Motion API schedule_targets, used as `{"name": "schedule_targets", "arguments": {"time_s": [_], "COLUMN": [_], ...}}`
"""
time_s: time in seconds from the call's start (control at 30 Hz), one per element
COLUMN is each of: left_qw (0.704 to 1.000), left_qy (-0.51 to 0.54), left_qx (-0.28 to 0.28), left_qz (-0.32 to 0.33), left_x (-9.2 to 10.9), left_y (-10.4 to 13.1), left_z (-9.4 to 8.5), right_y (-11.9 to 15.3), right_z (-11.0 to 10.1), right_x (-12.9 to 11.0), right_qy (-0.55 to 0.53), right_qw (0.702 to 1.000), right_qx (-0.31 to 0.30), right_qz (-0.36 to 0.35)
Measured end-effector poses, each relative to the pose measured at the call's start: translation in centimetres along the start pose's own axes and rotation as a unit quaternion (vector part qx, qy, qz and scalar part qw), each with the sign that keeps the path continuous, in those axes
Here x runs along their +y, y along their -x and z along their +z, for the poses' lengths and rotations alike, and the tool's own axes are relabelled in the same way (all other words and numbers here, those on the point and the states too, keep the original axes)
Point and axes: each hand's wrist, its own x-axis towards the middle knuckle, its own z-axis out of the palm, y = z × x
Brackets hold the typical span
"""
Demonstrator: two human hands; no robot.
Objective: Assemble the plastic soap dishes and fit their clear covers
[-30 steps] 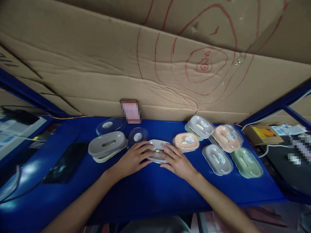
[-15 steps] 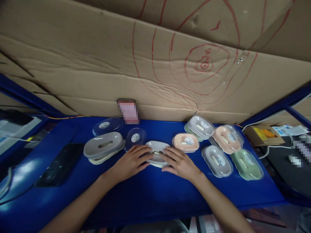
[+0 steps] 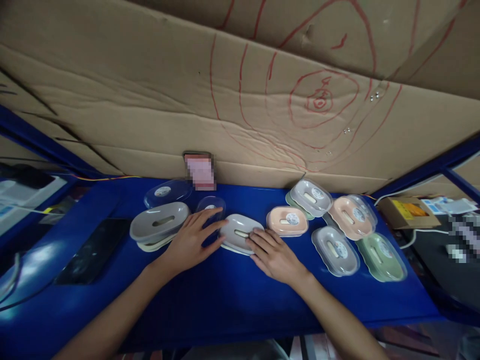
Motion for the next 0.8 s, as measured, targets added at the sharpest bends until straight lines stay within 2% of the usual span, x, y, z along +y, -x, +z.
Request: {"name": "schedule_targets", "arguments": {"time_s": [0.13,0.2,0.67,0.73,0.8], "left_qw": [0.992,0.990,0.983,0.986,0.996], "left_qy": [0.019,0.007,-0.048,-0.029,-0.023], "left_qx": [-0.087,-0.100,-0.102,-0.083,-0.026], "left_qz": [0.087,0.101,0.148,0.142,0.087], "left_x": [0.4,0.7,1.2,1.0,0.5], "left_y": [0.2,0.2,0.1,0.0,-0.1], "left_z": [0.2,0.7,1.7,1.6,1.4], "right_y": [-0.3,-0.4,-0.4,-0.6,-0.7], "right_z": [0.0,0.1,1.6,1.4,1.0], "right_x": [-0.5,-0.5,-1.3,-1.3,-1.2], "right_qy": [0.006,0.008,-0.018,-0.027,-0.032], "right_qw": [0.999,0.999,0.999,0.999,0.999], "right_qx": [-0.032,-0.039,0.036,0.028,0.017], "right_qz": [0.000,-0.002,0.018,0.017,0.019]}}
